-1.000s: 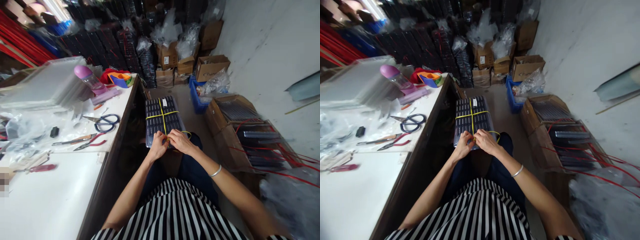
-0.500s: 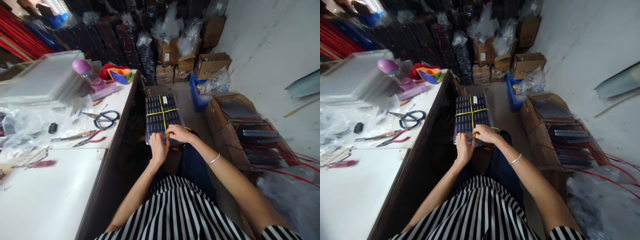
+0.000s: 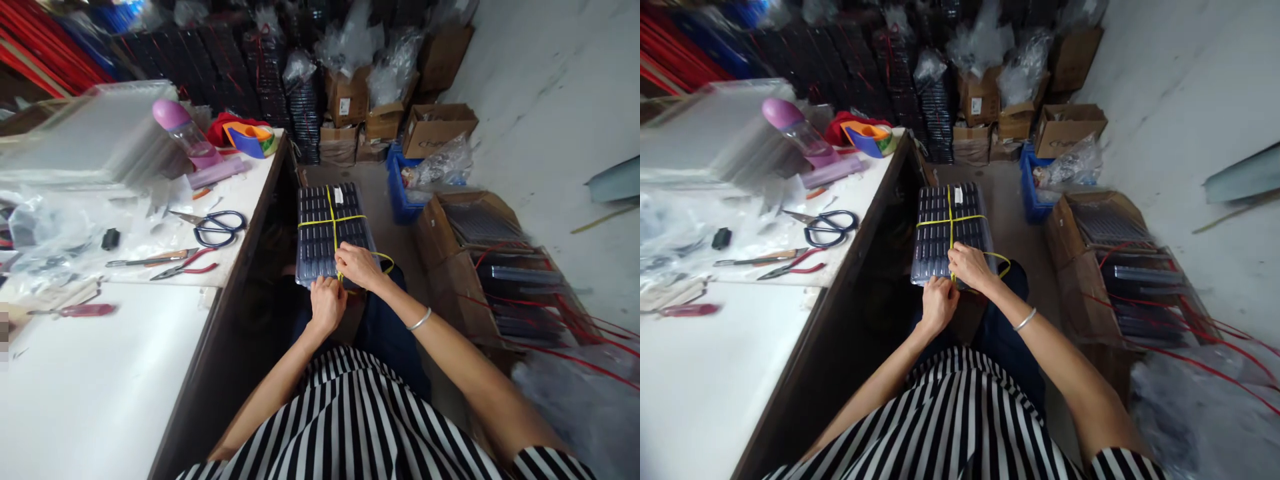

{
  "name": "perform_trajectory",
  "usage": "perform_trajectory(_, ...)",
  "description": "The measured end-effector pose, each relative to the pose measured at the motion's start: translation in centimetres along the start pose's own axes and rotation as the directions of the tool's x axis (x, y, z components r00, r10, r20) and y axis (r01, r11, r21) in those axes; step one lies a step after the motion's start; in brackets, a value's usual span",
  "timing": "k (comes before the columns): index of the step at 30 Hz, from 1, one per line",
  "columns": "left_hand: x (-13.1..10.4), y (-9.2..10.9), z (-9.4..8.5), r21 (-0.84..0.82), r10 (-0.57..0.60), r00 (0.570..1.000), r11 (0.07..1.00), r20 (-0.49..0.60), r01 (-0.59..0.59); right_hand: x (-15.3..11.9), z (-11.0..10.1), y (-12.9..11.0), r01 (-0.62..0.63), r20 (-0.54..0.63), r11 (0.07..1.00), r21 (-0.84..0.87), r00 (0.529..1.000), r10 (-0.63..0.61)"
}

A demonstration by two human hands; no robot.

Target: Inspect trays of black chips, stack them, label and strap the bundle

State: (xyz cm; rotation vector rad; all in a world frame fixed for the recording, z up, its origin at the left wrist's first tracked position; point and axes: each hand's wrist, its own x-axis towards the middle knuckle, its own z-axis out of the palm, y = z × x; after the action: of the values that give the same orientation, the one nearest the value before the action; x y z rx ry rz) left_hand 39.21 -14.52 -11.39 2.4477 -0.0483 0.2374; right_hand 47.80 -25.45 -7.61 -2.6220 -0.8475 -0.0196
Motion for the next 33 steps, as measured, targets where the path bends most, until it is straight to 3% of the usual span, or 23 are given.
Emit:
perform_trajectory(3, 0.2, -0.3, -0.8, -0.093, -0.005, 1.000, 0.996, -0.031, 0.002, 0.1, -0.5, -0.2, 0.009, -0.004, 0.999, -0.047, 1.000, -0.009)
perform_trajectory(6, 0.5, -0.3, -1.4, -0.222, -0.054, 0.995, 0.975, -0.086, 0.034, 0.2, -1.3, 0.2, 0.094, 0.024, 0.994, -0.058, 0.995, -0.093)
perform_trajectory(11, 0.4, -0.1, -1.1, -0.458, -0.204, 0.972, 0.879, -0.115, 0.130, 0.6, -1.5, 1.4, 0.157, 0.056, 0.988, -0.004, 0.986, -0.156)
perform_trajectory(15, 0.4, 0.0, -1.0, -0.539, -0.256, 0.956, 0.830, -0.143, 0.141, 0.9, -1.1, 2.1, 0.149, 0.031, 0.988, 0.034, 0.988, -0.150)
perform_trajectory(20, 0.7, 0.0, -1.2, -0.597, -0.256, 0.965, 0.784, -0.064, 0.168, 1.2, -1.0, 2.8, 0.193, 0.045, 0.978, 0.075, 0.979, -0.196)
perform_trajectory(25, 0.3, -0.5, -1.1, -0.589, -0.167, 0.982, 0.786, 0.085, 0.185, 1.3, -0.6, 2.7, 0.227, 0.001, 0.974, 0.004, 0.974, -0.227)
perform_trajectory(33, 0.9, -1.6, -1.6, -0.338, 0.022, 0.987, 0.941, 0.158, 0.032, 1.6, 0.9, 2.6, 0.183, -0.046, 0.979, -0.095, 0.981, -0.188)
